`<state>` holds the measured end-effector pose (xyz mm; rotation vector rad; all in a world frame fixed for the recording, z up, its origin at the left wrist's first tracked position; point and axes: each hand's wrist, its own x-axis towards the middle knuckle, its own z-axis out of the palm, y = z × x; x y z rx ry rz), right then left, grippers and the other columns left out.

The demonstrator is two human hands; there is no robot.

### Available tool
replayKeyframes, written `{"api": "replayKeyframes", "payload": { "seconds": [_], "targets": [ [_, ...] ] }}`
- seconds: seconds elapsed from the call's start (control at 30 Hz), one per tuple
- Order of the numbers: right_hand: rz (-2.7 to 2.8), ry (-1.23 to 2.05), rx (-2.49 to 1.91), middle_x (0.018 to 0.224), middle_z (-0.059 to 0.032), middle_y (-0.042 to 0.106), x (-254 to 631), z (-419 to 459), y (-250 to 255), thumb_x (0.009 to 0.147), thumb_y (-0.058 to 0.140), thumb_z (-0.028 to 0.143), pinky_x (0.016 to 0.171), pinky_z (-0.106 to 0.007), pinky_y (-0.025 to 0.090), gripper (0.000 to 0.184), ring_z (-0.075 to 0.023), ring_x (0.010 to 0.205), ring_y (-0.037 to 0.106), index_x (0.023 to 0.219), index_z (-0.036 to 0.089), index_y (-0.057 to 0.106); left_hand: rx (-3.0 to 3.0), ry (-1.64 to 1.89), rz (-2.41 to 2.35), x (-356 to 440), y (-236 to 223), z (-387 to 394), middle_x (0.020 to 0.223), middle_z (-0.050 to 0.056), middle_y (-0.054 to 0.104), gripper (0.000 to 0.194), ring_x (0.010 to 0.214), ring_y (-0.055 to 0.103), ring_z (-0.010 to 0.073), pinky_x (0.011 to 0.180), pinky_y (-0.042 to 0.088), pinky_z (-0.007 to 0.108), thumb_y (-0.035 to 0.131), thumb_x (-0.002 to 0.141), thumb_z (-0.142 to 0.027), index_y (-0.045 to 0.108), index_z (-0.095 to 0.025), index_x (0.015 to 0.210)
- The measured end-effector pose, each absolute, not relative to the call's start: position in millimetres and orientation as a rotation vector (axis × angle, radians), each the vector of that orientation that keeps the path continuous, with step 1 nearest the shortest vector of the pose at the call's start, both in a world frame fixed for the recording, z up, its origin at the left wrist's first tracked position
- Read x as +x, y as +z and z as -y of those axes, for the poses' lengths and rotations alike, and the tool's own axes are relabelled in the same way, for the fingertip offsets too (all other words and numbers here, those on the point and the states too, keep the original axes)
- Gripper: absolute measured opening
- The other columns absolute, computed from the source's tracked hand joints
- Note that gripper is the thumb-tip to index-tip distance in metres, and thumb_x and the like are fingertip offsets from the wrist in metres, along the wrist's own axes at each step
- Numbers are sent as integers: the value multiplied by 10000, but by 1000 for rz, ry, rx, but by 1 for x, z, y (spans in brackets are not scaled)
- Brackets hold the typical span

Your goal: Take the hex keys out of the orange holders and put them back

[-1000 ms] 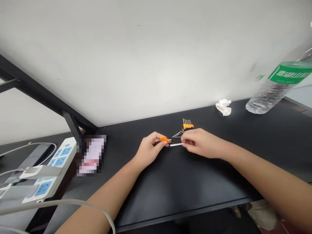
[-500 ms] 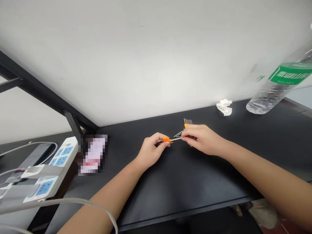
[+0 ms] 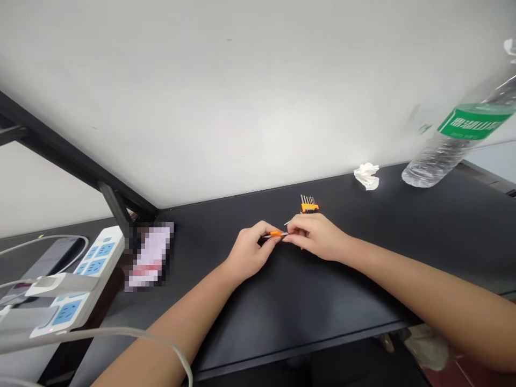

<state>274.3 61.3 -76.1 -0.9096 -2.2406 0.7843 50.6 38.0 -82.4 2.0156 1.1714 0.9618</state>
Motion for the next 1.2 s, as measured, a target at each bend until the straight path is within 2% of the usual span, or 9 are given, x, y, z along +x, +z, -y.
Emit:
{"api": "replayKeyframes", "payload": {
  "seconds": [0.1,0.2,0.33,0.47,0.67,0.73,0.83,1.0,1.2],
  "targets": [
    [2361,664,-790,816,-35,672,275,-62,-78,1004,579,250,743,-292,469,163,-159,757,608,889,183,674,1989,962,-1151,50,-83,-38,998,36,778,66,899,748,192,812,596,309,644,925,-261,691,-226,957],
    [2458,575,-719,832,-44,662,278,-62,-77,1005,554,230,753,-296,456,173,-167,775,599,901,178,683,1990,960,-1160,51,-84,-38,999,38,771,87,886,743,188,811,593,310,637,918,-241,679,-226,992],
    [2476,428,-954,827,-38,635,291,-71,-76,974,570,228,726,-289,439,155,-167,768,587,869,171,668,1987,1020,-1178,48,-84,-39,983,28,760,222,858,739,171,812,589,299,627,915,-204,657,-233,1134],
    [2557,306,-1207,972,-58,639,303,-81,-80,980,560,237,737,-287,439,143,-179,852,611,952,179,687,2024,1000,-1145,44,-85,-42,950,35,765,190,862,738,167,822,600,295,573,950,-190,736,-231,1041],
    [2709,214,-1424,949,-70,642,297,-74,-77,941,519,168,604,-285,390,131,-168,706,601,867,174,627,1935,1016,-1114,43,-88,-43,937,52,763,194,818,735,168,776,625,301,559,976,-244,749,-217,1008],
    [2748,174,-1479,957,-82,646,295,-68,-73,903,546,165,559,-289,356,97,-172,675,604,841,173,619,1879,1029,-1100,43,-88,-42,939,47,766,202,822,738,170,765,626,303,579,970,-260,697,-223,1130],
    [2797,99,-1498,1010,-107,648,295,-62,-68,870,555,150,518,-297,324,83,-175,644,609,836,164,629,1813,1054,-1095,42,-89,-42,983,43,781,355,870,749,179,830,620,330,642,935,-258,588,-230,1284],
    [2818,89,-1459,957,-108,659,297,-60,-66,863,542,124,524,-301,332,101,-198,679,628,833,167,628,1902,996,-1137,42,-89,-45,1036,69,773,149,924,739,203,890,598,349,659,916,-287,738,-220,1022],
    [2710,342,-1349,820,-48,673,297,-61,-65,849,555,115,583,-289,348,118,-179,699,603,764,196,559,1680,1069,-1076,43,-88,-45,998,83,744,155,881,714,190,831,585,324,715,850,-244,691,-186,991]
  ]
}}
